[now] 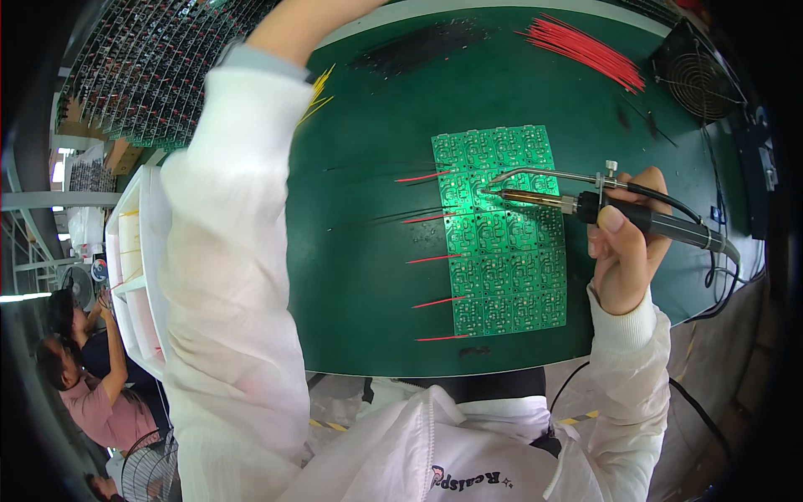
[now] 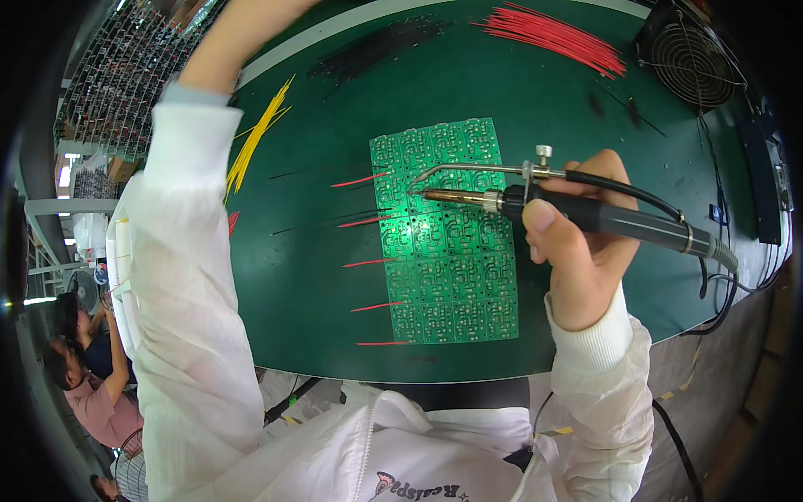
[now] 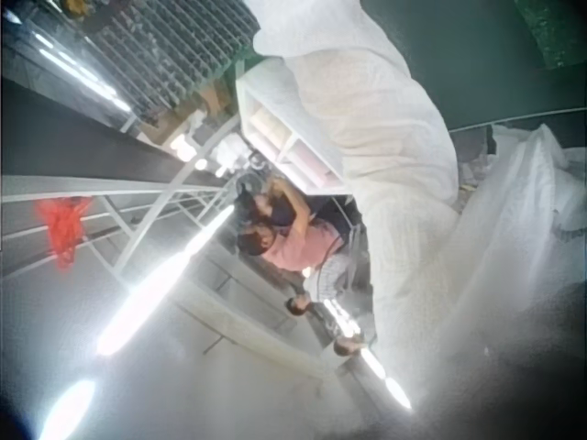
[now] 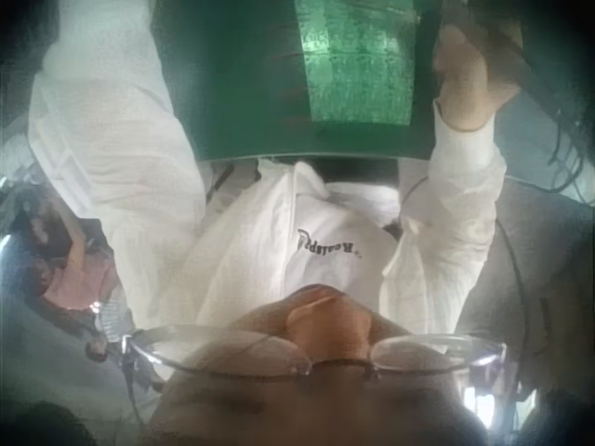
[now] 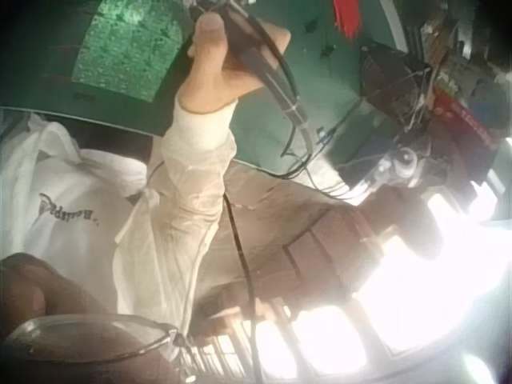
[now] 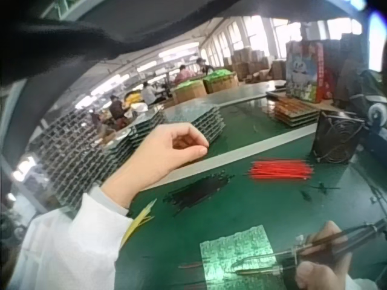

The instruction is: The person solders wires onto a circuit board using a soldering iron, places the board onto a stack, and solders more wires onto a new circuit board.

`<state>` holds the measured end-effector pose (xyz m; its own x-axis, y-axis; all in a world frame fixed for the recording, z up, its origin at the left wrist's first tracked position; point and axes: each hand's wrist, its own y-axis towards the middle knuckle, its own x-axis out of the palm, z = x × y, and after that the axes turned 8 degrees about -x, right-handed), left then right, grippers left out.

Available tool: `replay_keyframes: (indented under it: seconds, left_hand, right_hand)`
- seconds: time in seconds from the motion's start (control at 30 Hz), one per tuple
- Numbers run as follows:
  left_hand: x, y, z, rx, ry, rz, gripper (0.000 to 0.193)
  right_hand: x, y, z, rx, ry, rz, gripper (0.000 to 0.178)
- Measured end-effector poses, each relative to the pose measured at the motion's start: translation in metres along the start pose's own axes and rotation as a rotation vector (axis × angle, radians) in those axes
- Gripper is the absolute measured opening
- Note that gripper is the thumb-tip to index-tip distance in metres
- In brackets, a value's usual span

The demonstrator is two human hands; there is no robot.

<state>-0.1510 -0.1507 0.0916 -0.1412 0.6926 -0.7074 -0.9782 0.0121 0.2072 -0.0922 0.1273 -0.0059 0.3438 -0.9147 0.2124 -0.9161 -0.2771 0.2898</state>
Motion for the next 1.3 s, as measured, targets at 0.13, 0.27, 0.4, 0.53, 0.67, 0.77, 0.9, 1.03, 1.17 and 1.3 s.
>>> replay_keyframes:
  seconds: [0.13,0.27,0.4,0.53,0.67,0.77,0.9,1.03,1.17,1.3]
  left_hand:
    - [0.029,-0.065,0.032,-0.007,-0.192,0.124,0.012]
    - [0.068,-0.141,0.018,0.260,0.018,0.092,0.018]
    - [0.086,-0.179,0.011,-0.022,-0.082,0.106,0.019]
    - [0.095,-0.192,0.000,-0.010,0.146,0.111,0.020]
    - [0.100,-0.186,0.006,0.024,0.177,0.133,0.021]
    - [0.107,-0.191,0.008,-0.067,0.079,0.133,0.022]
    - [0.107,-0.187,0.006,-0.004,0.052,0.131,0.022]
    - [0.109,-0.186,0.003,0.020,0.047,0.117,0.023]
    - [0.108,-0.185,0.003,0.012,0.090,0.106,0.021]
    - [0.106,-0.185,0.009,-0.053,0.127,0.080,0.020]
  right_hand:
    - [-0.015,-0.007,0.003,-0.024,-0.080,0.071,0.025]
    - [-0.025,-0.019,0.009,-0.040,-0.084,0.003,0.030]
    - [-0.020,-0.019,0.004,-0.028,-0.070,0.010,0.031]
    - [-0.018,-0.023,0.004,0.004,-0.067,0.021,0.032]
    - [-0.018,-0.026,0.005,-0.024,-0.094,-0.007,0.034]
    - [-0.015,-0.026,0.004,0.005,-0.088,0.017,0.036]
    - [-0.019,-0.028,0.007,0.020,-0.103,0.005,0.039]
    - [-0.022,-0.028,0.008,0.020,-0.124,0.003,0.040]
    - [-0.024,-0.029,0.008,0.034,-0.144,-0.020,0.039]
    - [-0.022,-0.030,0.009,0.043,-0.132,-0.022,0.037]
